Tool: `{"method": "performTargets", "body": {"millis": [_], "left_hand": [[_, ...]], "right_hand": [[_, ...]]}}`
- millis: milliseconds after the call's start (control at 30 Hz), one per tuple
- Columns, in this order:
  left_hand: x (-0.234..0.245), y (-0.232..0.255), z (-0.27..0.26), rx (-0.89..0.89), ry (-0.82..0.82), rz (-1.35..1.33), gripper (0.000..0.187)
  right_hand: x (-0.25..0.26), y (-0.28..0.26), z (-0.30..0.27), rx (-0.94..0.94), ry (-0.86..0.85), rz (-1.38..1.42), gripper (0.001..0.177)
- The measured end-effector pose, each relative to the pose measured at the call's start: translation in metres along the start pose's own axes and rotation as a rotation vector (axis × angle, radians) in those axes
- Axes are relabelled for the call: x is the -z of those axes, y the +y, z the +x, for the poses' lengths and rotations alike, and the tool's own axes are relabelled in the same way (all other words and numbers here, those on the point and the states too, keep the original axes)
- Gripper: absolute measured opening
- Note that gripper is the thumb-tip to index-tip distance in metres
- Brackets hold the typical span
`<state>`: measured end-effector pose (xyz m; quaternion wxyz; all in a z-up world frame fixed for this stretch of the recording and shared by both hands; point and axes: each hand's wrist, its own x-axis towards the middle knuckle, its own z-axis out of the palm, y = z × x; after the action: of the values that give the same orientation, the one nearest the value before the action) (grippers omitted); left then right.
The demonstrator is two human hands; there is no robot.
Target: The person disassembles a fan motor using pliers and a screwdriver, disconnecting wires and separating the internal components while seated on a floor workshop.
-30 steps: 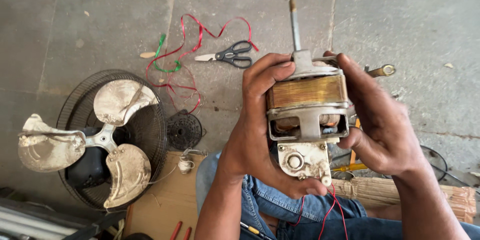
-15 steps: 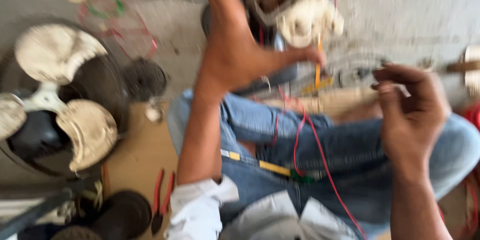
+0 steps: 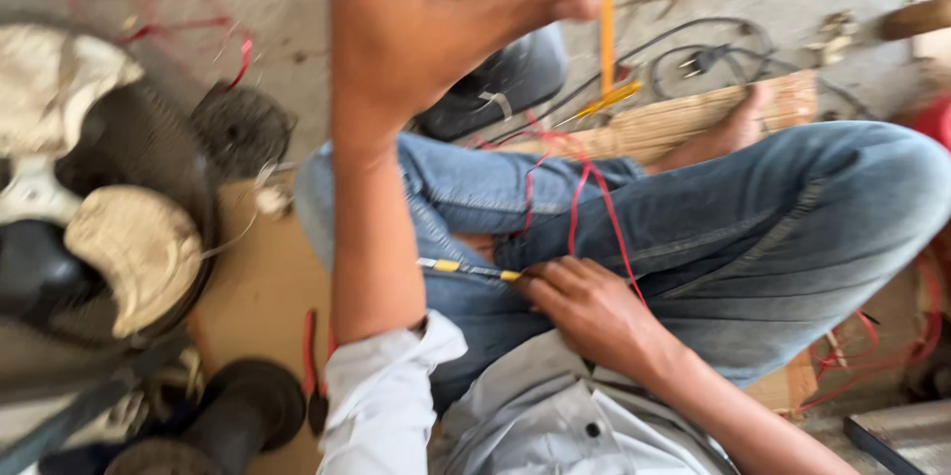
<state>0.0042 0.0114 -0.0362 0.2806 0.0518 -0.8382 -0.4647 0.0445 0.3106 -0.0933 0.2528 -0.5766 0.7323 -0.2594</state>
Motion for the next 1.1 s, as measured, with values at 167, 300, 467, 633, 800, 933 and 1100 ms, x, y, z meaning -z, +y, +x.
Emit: {"method": "performTargets", "body": {"millis": [167, 300, 467, 633, 800, 933, 1100], "left_hand": [[-0.005, -0.046, -0.021, -0.074, 0.102, -0.040, 0.113], [0.004, -0.068, -0.042, 0.112, -0.078, -0.175, 0.086], [0.014, -0.054, -0.022, 0.268, -0.315, -0.116, 0.044], [-0.043, -0.007, 0.007, 0.091, -0.355, -0.273, 0.051], [-0.175, 0.040, -0.007, 0.296, -0.533, -0.685, 0.057], [-0.270, 0.072, -0.035, 0.755, -0.713, -1.202, 0.062], [-0.359, 0.084, -0.061, 1.181, -0.664, -1.597, 0.069]], "right_hand": [[0.035, 0.009, -0.017, -0.126, 0.179, 0.041, 0.031], [0.010, 0.023, -0.024, -0.245, 0.078, 0.085, 0.028], [-0.038, 0.034, -0.023, -0.244, 0.022, -0.148, 0.014], [-0.020, 0.036, -0.050, -0.240, 0.119, -0.044, 0.019], [0.024, 0.035, -0.075, -0.271, 0.298, 0.390, 0.015], [0.063, 0.034, -0.109, -0.245, 0.633, 0.927, 0.008], [0.111, 0.088, -0.193, -0.387, 1.236, 0.974, 0.023]]}}
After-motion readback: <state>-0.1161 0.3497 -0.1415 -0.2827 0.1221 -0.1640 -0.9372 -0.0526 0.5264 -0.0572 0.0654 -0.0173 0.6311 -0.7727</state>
